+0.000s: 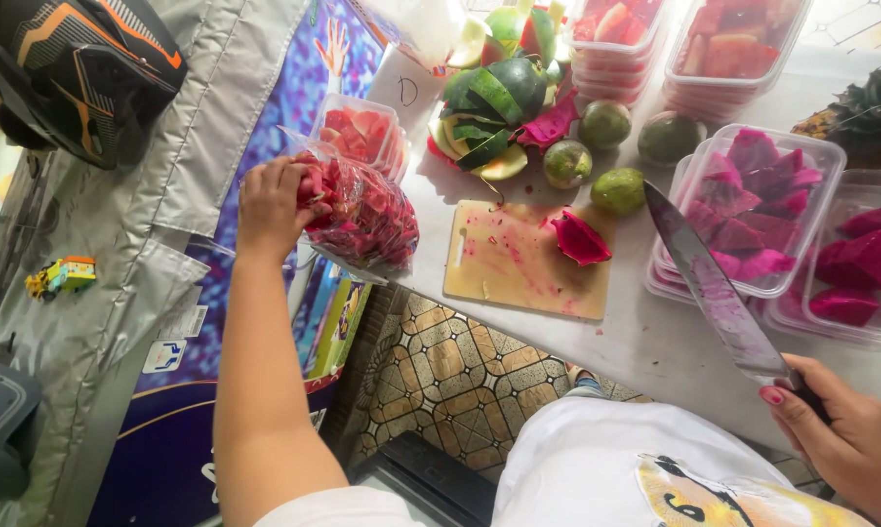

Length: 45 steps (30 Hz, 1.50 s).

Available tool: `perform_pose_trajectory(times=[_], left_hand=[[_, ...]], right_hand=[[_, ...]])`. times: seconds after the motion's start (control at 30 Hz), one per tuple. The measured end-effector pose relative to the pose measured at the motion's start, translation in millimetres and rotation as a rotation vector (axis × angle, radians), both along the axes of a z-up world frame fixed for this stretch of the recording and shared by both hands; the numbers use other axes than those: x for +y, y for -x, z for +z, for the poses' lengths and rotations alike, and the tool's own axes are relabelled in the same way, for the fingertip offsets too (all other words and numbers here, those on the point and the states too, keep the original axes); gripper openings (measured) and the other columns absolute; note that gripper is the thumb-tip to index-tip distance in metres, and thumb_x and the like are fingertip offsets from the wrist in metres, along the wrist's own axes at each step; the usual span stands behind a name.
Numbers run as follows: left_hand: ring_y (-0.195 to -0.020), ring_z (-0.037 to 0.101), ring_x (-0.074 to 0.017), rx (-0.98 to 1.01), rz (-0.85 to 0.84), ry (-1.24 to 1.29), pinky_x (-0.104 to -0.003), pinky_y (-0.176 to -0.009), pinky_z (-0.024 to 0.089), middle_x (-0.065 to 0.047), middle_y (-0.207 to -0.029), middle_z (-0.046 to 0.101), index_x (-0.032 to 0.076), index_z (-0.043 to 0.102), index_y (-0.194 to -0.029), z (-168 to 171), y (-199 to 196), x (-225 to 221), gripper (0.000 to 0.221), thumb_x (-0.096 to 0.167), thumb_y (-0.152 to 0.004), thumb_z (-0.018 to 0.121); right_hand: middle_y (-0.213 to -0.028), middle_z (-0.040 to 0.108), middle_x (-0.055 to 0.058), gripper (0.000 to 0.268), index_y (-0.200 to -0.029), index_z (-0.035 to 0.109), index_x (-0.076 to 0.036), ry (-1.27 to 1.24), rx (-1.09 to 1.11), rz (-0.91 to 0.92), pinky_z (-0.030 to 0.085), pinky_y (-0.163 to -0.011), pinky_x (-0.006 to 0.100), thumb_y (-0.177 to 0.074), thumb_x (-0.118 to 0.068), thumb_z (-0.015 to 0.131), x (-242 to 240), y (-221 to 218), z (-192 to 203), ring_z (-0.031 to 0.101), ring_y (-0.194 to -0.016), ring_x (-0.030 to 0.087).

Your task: Slicing dragon fruit and watermelon and packing them into plastic containers

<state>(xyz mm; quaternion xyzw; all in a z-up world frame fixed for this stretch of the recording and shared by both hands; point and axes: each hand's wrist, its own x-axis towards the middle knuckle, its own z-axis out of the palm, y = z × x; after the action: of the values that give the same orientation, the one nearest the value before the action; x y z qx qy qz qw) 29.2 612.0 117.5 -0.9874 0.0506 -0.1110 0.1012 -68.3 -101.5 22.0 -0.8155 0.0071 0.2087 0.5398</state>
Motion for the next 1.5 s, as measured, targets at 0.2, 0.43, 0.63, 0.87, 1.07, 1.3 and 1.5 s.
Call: perform_pose_trajectory(times=[0.2, 0.43, 0.63, 0.87, 1.07, 1.3, 1.5], left_hand=[[-0.123, 0.052, -0.0349, 0.057, -0.218, -0.123, -0.047, -0.103, 0.048, -0.004, -0.142, 0.059, 0.013, 0.06, -0.128, 13.5, 7.1, 11.5, 0.067, 0.027, -0.068, 0.088], [-0.152, 0.033, -0.0378, 0.345, -0.079, -0.04, -0.063, -0.073, 0.061, 0.003, -0.155, 0.05, 0.02, 0.051, -0.143, 9.2, -0.1, 12.1, 0.048, 0.015, -0.096, 0.059], [-0.153, 0.032, -0.0342, 0.404, -0.124, -0.112, -0.062, -0.08, 0.056, 0.007, -0.162, 0.044, 0.022, 0.05, -0.144, 0.1, -11.2, 14.2, 0.056, 0.01, -0.09, 0.061], [-0.153, 0.031, -0.0365, 0.548, -0.045, -0.09, -0.061, -0.097, 0.051, 0.008, -0.166, 0.036, 0.029, 0.031, -0.16, -8.4, -5.3, 18.8, 0.077, 0.034, -0.091, 0.066], [-0.146, 0.042, -0.0369, 0.318, -0.092, 0.094, -0.054, -0.112, 0.043, -0.005, -0.158, 0.046, 0.019, 0.044, -0.154, -15.6, 9.7, 17.7, 0.057, 0.018, -0.098, 0.055], [-0.109, 0.063, -0.0311, 0.111, -0.176, 0.174, -0.046, -0.088, 0.051, -0.013, -0.115, 0.068, 0.007, 0.07, -0.111, 4.4, 27.9, -8.0, 0.039, 0.042, -0.096, 0.06], [-0.104, 0.062, -0.0277, 0.004, -0.252, 0.002, -0.044, -0.09, 0.051, -0.006, -0.106, 0.07, 0.009, 0.071, -0.097, -12.4, 24.9, -3.1, 0.022, 0.017, -0.077, 0.07]], right_hand=[[-0.053, 0.049, 0.009, 0.029, -0.126, 0.066, -0.002, -0.017, -0.017, -0.008, 0.036, -0.043, 0.031, -0.101, -0.014, 0.056, 29.1, 3.1, -5.6, 0.041, -0.044, 0.018], [-0.051, 0.051, 0.009, 0.028, -0.124, 0.068, -0.004, 0.005, -0.053, -0.01, 0.036, -0.043, 0.03, -0.101, -0.016, 0.057, 57.0, 4.2, -2.2, 0.042, -0.042, 0.017], [-0.055, 0.051, 0.01, 0.029, -0.126, 0.067, -0.004, -0.002, -0.034, -0.018, 0.038, -0.044, 0.03, -0.101, -0.015, 0.058, 66.0, 7.3, -7.5, 0.042, -0.042, 0.019], [-0.052, 0.051, 0.007, 0.024, -0.12, 0.068, -0.004, 0.017, -0.079, 0.035, 0.04, -0.049, 0.028, -0.101, -0.015, 0.057, 71.7, 4.1, -8.4, 0.043, -0.04, 0.017], [-0.052, 0.05, 0.007, 0.023, -0.12, 0.066, -0.003, -0.002, -0.069, 0.028, 0.038, -0.049, 0.027, -0.102, -0.013, 0.056, 77.0, 4.0, -8.2, 0.042, -0.04, 0.016], [-0.048, 0.051, 0.008, 0.02, -0.116, 0.067, -0.005, 0.033, -0.043, 0.044, 0.039, -0.052, 0.028, -0.103, -0.016, 0.057, 75.7, -2.4, -13.8, 0.042, -0.039, 0.017], [-0.044, 0.05, 0.007, 0.017, -0.114, 0.066, -0.005, 0.037, -0.07, 0.074, 0.036, -0.049, 0.027, -0.103, -0.014, 0.056, 83.6, -9.9, -6.3, 0.038, -0.041, 0.015]])
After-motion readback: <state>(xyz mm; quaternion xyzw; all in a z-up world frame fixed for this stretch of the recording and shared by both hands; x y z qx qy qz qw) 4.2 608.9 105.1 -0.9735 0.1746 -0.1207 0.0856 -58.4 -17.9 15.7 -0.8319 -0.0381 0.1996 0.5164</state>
